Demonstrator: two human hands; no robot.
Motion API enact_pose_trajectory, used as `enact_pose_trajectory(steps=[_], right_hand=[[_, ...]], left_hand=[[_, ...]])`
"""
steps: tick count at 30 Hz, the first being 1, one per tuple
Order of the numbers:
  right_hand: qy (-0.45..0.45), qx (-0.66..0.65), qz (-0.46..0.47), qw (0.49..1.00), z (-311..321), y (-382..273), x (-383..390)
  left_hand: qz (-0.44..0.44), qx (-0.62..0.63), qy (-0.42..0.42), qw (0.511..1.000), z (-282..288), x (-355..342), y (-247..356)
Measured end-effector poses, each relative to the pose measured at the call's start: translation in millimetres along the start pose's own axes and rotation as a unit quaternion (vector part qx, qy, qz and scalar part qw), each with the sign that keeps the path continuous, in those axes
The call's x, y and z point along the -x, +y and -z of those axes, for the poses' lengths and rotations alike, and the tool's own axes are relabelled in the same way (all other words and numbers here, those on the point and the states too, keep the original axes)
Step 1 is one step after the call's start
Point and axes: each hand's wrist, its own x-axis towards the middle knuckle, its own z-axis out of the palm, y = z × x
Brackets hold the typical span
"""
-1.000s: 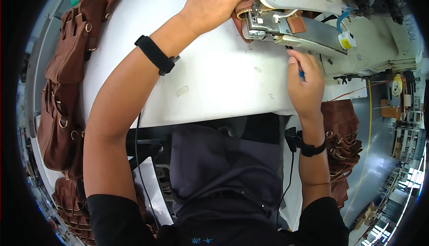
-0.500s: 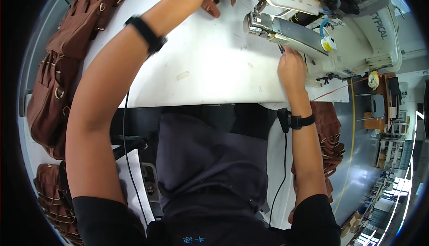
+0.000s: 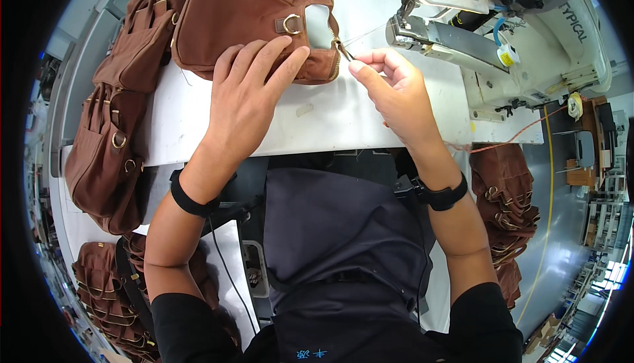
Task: Sewing and assembling components of a leather handbag using an industrial sewing machine.
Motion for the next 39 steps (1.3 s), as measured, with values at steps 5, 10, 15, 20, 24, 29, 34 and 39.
enact_pose_trajectory(steps=[5, 10, 15, 20, 24, 29, 34, 39], right_hand=[[0.017, -0.002, 0.046, 0.999, -12, 7, -16], [0.031, -0.016, 0.110, 0.993, -20, 14, -18], [0.036, -0.052, 0.090, 0.994, -8, 21, -5], [0.027, -0.101, 0.003, 0.995, 2, 30, -5], [0.012, -0.145, -0.026, 0.989, -9, 31, -15], [-0.006, -0.208, 0.019, 0.978, -11, 35, -16], [0.051, 0.005, 0.102, 0.993, 32, 62, -2], [0.156, 0.226, 0.123, 0.954, 107, 93, 12]], left_hand=[[-0.001, 0.019, 0.017, 1.000, -10, 8, -3], [0.002, 0.028, 0.018, 0.999, -14, 10, -2], [0.018, 0.025, 0.024, 0.999, -14, 16, -4], [0.027, 0.014, 0.021, 0.999, -13, 19, -3], [0.031, 0.008, 0.013, 0.999, -12, 16, -2], [0.056, 0.027, 0.013, 0.998, -11, 16, 2], [0.162, 0.040, 0.032, 0.986, 8, -6, -14], [0.286, 0.212, 0.309, 0.882, 50, -18, -69]])
